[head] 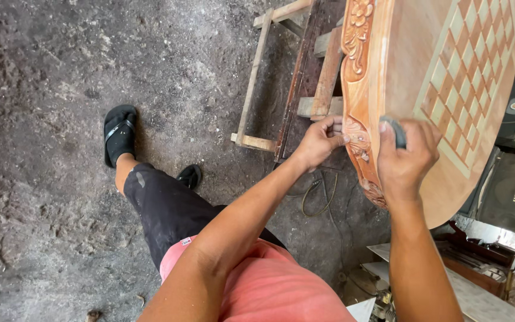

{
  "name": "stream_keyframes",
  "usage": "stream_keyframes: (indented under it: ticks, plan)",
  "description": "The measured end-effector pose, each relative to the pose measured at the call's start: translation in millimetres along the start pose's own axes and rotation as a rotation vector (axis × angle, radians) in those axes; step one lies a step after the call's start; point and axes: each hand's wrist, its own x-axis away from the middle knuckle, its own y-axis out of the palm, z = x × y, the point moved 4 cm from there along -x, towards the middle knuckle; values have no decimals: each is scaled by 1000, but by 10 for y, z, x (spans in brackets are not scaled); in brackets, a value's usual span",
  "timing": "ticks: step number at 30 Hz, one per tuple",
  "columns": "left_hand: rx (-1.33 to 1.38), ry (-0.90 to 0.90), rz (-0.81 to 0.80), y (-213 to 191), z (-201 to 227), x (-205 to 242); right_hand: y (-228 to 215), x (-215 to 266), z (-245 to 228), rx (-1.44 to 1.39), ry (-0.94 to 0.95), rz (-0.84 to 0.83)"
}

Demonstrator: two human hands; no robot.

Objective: The person sands the wooden surface, edges, and ornate carvings of a round chess table using sandpaper and a sanding block, then wipes away dust with their hands.

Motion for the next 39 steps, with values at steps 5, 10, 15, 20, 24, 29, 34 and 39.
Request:
stream_keyframes:
  ticks: [5,10,15,20,24,29,34,39]
  plan:
    - [-170,39,31,89,57,-5,-270,472,-102,8,27,25]
    - [-157,-1,-3,-92,-94,-32,9,-17,-4,-9,16,31]
    - [-166,-62,-29,-130,83,5,-47,188,8,15,6,24]
    - [153,-193,255,-58,693,-187,-369,588,11,31,52,69]
    - [-217,-75,372,211,738,-451,15,-36,-152,-17,33,144]
    - [-598,7,658,323,788,-387,294,-528,-258,-34,-8,137]
    - [-483,117,617,442,885,-381,-401,333,-148,-66,50,116]
    - [-566,129,668,377,755,-398,224,-422,-127,-95,-14,148]
